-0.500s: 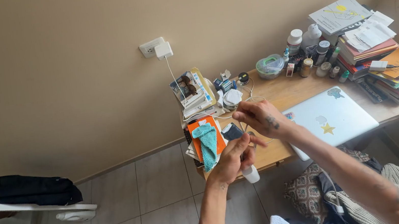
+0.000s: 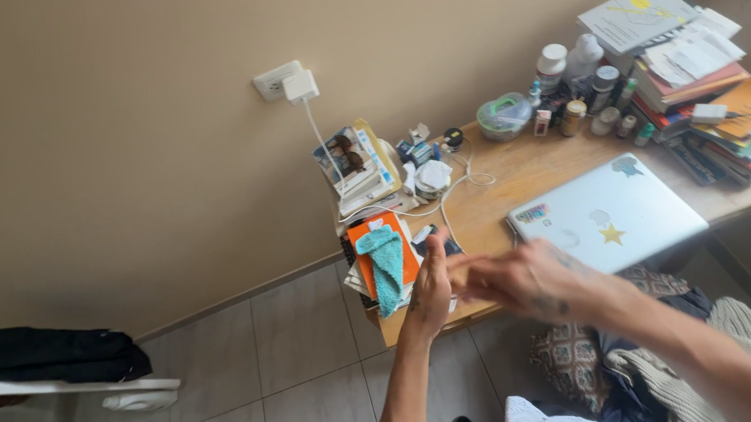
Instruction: Tidying a desk by wrapping a laptop charger and organizing books and notebooks.
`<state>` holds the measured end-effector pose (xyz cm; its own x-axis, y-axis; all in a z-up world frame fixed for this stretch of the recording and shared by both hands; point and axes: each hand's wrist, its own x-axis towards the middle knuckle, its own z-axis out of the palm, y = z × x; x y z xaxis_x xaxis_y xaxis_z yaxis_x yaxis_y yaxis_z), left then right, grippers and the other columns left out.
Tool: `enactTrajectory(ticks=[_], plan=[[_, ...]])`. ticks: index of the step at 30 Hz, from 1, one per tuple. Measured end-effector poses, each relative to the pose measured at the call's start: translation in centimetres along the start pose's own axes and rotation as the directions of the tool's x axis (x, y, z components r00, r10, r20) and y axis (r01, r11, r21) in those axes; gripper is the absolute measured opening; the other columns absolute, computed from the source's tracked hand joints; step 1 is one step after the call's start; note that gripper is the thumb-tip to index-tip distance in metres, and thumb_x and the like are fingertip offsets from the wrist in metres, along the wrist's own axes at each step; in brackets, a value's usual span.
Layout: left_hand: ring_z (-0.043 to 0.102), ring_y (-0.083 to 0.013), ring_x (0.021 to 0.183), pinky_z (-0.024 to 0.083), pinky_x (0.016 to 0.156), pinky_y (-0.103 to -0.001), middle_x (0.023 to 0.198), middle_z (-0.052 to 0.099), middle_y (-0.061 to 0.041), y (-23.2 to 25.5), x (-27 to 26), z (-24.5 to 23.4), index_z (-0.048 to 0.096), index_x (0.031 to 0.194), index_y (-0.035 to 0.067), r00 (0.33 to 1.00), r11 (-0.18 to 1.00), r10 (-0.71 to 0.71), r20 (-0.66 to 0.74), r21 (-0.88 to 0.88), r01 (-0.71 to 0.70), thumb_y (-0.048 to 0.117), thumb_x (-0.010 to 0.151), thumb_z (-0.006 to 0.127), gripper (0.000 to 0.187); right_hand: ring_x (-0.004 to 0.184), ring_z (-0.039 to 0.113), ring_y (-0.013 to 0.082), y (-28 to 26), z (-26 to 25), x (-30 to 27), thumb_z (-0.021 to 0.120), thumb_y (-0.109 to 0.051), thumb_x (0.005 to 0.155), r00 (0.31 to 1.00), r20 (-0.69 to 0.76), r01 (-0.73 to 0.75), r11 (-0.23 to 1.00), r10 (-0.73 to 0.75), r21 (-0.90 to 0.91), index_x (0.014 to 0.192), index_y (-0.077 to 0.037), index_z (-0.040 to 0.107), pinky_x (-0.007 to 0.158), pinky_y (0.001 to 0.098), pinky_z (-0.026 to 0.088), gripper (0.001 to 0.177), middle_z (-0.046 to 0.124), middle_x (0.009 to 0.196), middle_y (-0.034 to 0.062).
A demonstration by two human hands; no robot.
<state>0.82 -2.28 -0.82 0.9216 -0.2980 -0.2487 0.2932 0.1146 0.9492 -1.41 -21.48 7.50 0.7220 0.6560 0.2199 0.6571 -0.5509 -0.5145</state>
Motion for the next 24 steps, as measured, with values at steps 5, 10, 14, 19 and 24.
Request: enactTrajectory(ticks=[5, 10, 14, 19, 24], plan=[[0.033, -0.0035, 0.043, 0.024, 0.042, -0.020, 0.058, 0.049, 0.002, -0.4, -0.9, 0.0, 0.059, 0.107, 0.006, 0.942, 0.994, 0.056, 0.332, -0.110, -0.020, 0.068, 0.106, 0.021, 0.073, 0.058, 0.060, 0.0276, 4.7, -0.2, 4.0, 0.066, -0.039, 0.097, 0.986, -0.094, -0.125, 0.983, 0.138, 0.133, 0.089, -0.008, 0.069, 0.055, 0.0413, 0.049, 0.032, 0.063, 0.064, 0.0110], [0.029, -0.0062, 0.046, 0.023, 0.046, -0.024, 0.058, 0.042, 0.003, -0.8, -0.7, -1.6, 0.059, 0.091, 0.009, 0.929, 0.854, 0.177, 0.324, -0.521, 0.019, 0.052, 0.116, 0.046, 0.052, 0.066, 0.046, 0.0206, 10.9, 5.5, 3.1, 0.057, -0.038, 0.109, 0.965, 0.045, -0.233, 0.771, 0.257, 0.593, 0.092, -0.004, 0.070, 0.056, 0.0372, 0.039, 0.040, 0.050, 0.071, 0.0141], [0.043, -0.0078, 0.052, 0.032, 0.049, -0.022, 0.077, 0.065, -0.004, 1.9, -1.7, -1.3, 0.062, 0.120, 0.003, 0.980, 0.797, 0.197, 0.024, -0.586, -0.146, 0.047, 0.109, 0.048, 0.047, 0.064, 0.067, 0.0244, 7.9, 6.0, -0.2, 0.061, -0.032, 0.097, 0.969, -0.064, -0.209, 0.930, 0.239, 0.302, 0.098, -0.011, 0.072, 0.060, 0.0372, 0.054, 0.025, 0.070, 0.072, 0.0076], [0.075, -0.0124, 0.091, 0.054, 0.071, -0.029, 0.117, 0.075, -0.011, 1.3, -0.7, -0.4, 0.043, 0.150, 0.010, 0.980, 0.918, 0.082, -0.182, -0.369, -0.145, 0.049, 0.100, 0.039, 0.063, 0.071, 0.072, 0.0281, 1.8, 2.3, -2.0, 0.065, -0.032, 0.093, 0.979, 0.133, -0.153, 0.988, 0.153, -0.011, 0.106, -0.017, 0.071, 0.061, 0.0421, 0.058, 0.021, 0.070, 0.089, 0.0042], [0.040, -0.0035, 0.045, 0.029, 0.041, -0.020, 0.066, 0.062, -0.008, 0.0, -0.5, 0.7, 0.066, 0.129, 0.005, 0.977, 0.985, 0.102, 0.186, 0.121, -0.126, 0.068, 0.106, 0.020, 0.082, 0.074, 0.071, 0.0266, 3.2, -0.8, 0.5, 0.070, -0.028, 0.091, 0.998, -0.067, 0.019, 0.999, -0.016, 0.037, 0.088, -0.013, 0.073, 0.064, 0.0421, 0.057, 0.015, 0.070, 0.085, 0.0052]])
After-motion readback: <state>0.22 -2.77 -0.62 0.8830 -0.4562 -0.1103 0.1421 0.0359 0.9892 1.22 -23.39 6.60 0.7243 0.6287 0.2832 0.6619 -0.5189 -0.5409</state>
